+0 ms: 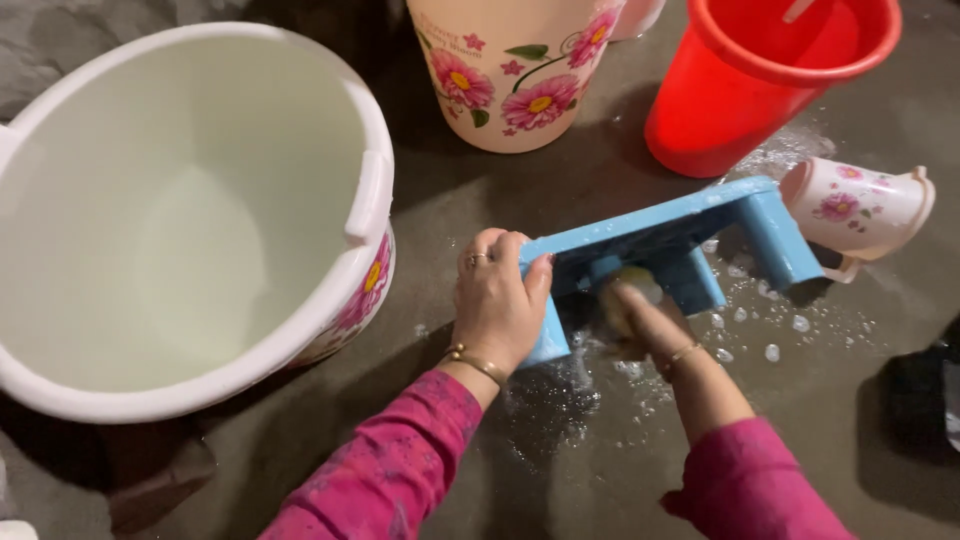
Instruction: The person scrubs a light blue plastic tray with a yellow sponge, applying soap and water. They flip the tray to clean both sides and the edges, then continue scrubbing the top surface until the clip ends.
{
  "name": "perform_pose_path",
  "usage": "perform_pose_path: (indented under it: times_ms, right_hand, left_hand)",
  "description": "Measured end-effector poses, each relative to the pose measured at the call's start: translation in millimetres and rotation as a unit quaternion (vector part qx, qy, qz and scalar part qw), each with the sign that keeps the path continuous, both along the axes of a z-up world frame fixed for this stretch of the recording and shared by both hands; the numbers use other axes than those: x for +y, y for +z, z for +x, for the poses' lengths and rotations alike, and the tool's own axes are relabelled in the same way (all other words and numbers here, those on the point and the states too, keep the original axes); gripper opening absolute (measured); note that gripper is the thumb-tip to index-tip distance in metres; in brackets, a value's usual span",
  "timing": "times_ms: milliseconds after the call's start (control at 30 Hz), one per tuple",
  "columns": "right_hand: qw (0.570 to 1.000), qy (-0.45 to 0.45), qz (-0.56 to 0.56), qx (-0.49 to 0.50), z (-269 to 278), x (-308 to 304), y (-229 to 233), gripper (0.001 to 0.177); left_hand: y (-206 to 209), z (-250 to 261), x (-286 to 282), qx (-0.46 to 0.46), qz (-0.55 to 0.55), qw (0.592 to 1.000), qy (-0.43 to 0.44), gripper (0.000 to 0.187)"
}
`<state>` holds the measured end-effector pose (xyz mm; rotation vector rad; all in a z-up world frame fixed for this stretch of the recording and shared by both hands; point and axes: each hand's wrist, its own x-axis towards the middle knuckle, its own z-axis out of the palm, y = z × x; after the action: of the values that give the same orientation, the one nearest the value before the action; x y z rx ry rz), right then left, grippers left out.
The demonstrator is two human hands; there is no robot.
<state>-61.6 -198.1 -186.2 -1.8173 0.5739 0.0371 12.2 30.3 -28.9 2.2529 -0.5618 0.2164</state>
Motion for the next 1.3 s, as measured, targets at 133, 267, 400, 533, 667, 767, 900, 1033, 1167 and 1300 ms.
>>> perform_pose_path:
  times_ms: [133,267,400,533,667,767,900,1033,1167,1300]
  right_hand:
    - [0.949,-0.149,0.272,0.055,-32.3,-4.4,44.8,0.03]
    - [0.98,-0.194,0.002,0.032,-89.4,-32.9,103.1,0.027]
    - [0.947,-0.13,-0.29,-0.041,-64.8,-33.8,216.4,0.02]
    - [0.929,-0.001,-0.371,0.007,-9.2,-72.5,207.4,0.042]
    - [0.998,-0.027,0.017,0.053,15.0,-103.1,191.1,0.029]
    - [0.961,-0.158,0.188,0.126,-2.0,-91.6,210.9,0.038]
    - [0.974,-0.136,0.173,0.056,-28.4,-118.0,176.7,0.039]
    - [0.992,-0.074,0.086,-0.058,-31.9,-85.2,239.5,0.036]
    - [0.981,0.041,-0.152,-0.111,-38.0,-10.8,298.2,0.029]
    - [0.99,-0.043,-0.128,0.047,-48.2,47.4,306.0,0.025]
  left_hand:
    - [10.8,-1.2,-9.0,-0.026,0.084,0.996,-0.008,0.037]
    - [28.1,-11.2,-29.9,-0.114,0.131,0.984,-0.041,0.061]
    - [35.6,-2.3,-51.6,-0.102,0.193,0.973,-0.081,0.062]
    - [29.4,11.1,-60.1,-0.035,0.249,0.962,-0.107,0.036]
    - [18.2,21.2,-51.2,-0.042,0.21,0.971,-0.108,0.019]
    - [17.4,14.0,-45.6,-0.062,0.189,0.973,-0.119,0.018]
    - [22.9,9.4,-32.8,-0.07,0.141,0.978,-0.138,0.022]
    - [34.5,-2.3,-40.9,-0.018,0.054,0.984,-0.17,0.035]
    - [53.5,-3.9,-45.7,0.033,-0.085,0.963,-0.255,0.05]
    - [58.3,-2.9,-24.8,0.12,-0.155,0.922,-0.333,0.071]
